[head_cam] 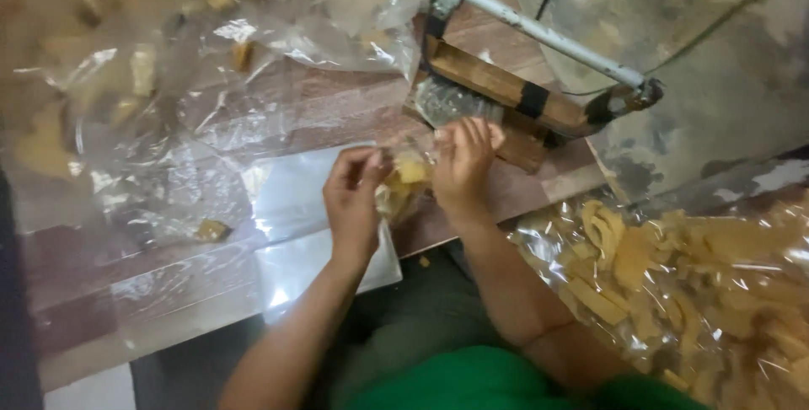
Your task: Manually picking up small yellow food pieces and placing them into clear plastic bags for packaging.
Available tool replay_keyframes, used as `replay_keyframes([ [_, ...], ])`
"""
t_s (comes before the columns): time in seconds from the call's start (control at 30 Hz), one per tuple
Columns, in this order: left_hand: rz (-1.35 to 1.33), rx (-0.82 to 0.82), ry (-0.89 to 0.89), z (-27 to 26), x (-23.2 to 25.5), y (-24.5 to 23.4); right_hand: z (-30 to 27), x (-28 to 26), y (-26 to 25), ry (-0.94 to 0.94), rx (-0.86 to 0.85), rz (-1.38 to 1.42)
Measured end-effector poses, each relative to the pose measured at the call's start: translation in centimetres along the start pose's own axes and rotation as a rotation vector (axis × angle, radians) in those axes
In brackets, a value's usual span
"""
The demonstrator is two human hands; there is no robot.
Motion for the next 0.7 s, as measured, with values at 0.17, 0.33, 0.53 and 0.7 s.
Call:
replay_keyframes([
  [0.17, -0.264, 0.427, -0.115, 1.2, 2.9, -6.9, -7.3, 2.6, 2.8, 0.735, -0.117, 0.531],
  [0.33, -0.436, 0.266, -0.22, -1.0, 1.6, -7.5, -11.6, -4.4, 2.0, 0.55, -0.523, 0.692],
  [0.53, -0.246, -0.098, 0.047, -3.6, -0.9, -8.3, -13.1, -5.9, 0.6, 0.153, -0.36, 0.568],
  [0.7, -0.173, 0.035, 0.039, -5.8, -2.2, -8.0, -13.6, -5.8, -0.1, 0.042, -0.176, 0.689],
])
Point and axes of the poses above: each hand's wrist, its own z-axis towards the middle knuckle, its own y-axis out of the palm, x = y × z, the point moved 5 cm from there along z, towards the middle knuckle, and after that the axes turned 12 degrees about x, right-handed, at the moved point
